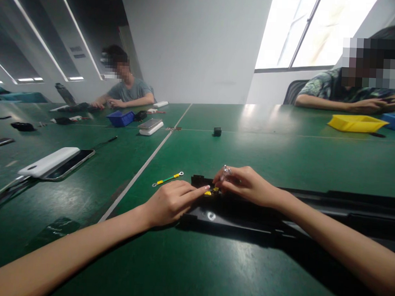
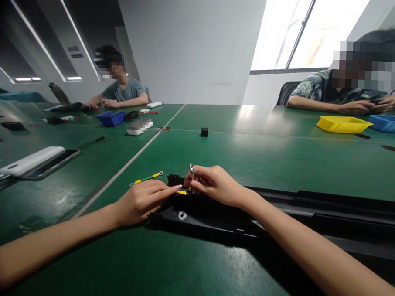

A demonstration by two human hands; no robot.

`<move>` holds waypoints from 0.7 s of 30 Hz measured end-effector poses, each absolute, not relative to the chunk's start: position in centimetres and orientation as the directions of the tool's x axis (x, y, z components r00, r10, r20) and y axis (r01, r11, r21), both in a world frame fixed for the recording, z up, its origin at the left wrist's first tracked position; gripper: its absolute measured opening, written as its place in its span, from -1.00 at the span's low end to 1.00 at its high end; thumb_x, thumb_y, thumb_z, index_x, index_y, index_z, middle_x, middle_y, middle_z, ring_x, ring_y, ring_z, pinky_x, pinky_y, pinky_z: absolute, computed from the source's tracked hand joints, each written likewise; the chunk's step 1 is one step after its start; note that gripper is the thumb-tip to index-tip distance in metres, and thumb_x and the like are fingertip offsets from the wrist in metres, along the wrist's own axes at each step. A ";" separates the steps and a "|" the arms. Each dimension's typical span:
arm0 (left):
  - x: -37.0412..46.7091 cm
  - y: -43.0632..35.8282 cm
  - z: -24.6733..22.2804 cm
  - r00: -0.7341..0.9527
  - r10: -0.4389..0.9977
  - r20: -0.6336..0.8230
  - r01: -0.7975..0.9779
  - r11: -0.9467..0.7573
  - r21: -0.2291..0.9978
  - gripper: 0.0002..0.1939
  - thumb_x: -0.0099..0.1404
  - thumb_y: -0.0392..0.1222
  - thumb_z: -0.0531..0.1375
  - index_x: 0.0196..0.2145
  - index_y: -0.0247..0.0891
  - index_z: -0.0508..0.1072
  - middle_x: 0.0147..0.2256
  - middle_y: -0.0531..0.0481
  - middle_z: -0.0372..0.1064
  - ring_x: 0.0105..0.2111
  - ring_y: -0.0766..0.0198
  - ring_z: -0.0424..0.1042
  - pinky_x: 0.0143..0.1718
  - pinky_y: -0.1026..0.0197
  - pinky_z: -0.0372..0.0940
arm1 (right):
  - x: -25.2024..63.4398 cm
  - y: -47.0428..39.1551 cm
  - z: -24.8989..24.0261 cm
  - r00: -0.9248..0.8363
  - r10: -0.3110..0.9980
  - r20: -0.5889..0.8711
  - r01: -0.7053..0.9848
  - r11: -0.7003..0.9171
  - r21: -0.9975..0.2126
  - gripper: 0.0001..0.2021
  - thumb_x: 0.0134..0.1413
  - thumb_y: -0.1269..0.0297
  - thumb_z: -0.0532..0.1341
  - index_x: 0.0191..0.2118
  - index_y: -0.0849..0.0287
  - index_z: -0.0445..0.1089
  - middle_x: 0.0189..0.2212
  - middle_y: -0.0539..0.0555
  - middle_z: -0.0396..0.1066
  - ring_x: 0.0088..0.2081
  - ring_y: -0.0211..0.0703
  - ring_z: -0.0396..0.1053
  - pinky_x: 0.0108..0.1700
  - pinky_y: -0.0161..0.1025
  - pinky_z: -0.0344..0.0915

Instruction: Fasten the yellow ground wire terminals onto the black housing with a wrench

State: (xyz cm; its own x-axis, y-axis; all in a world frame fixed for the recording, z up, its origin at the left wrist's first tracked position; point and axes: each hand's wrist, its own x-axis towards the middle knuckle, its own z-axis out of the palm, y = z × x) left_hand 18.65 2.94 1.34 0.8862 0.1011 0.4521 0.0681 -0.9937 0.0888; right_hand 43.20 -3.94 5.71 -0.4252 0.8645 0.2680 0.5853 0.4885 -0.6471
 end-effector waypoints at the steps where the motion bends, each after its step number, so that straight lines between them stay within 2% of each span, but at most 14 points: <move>1: 18.6 3.0 1.3 0.886 0.101 0.452 0.068 -0.994 0.089 -0.56 0.37 -0.34 -0.02 0.19 -0.33 0.16 -0.12 -0.18 0.39 -0.17 0.15 0.35 -0.17 0.05 0.33 | 43.2 -3.9 5.7 -0.424 0.865 0.269 0.587 0.488 -0.646 -0.78 0.21 0.23 0.08 -0.25 0.27 0.37 -0.45 0.08 0.44 -0.47 -0.25 0.33 -0.43 -0.34 0.23; 21: 18.6 2.9 1.3 0.886 0.096 0.455 0.072 -0.995 0.069 -0.55 0.35 -0.36 -0.01 0.19 -0.33 0.17 -0.12 -0.18 0.39 -0.16 0.14 0.37 -0.16 0.06 0.33 | 43.2 -4.1 5.7 -0.415 0.870 0.267 0.603 0.482 -0.635 -0.82 0.18 0.24 0.10 -0.30 0.25 0.35 -0.53 0.02 0.39 -0.54 -0.31 0.26 -0.48 -0.39 0.16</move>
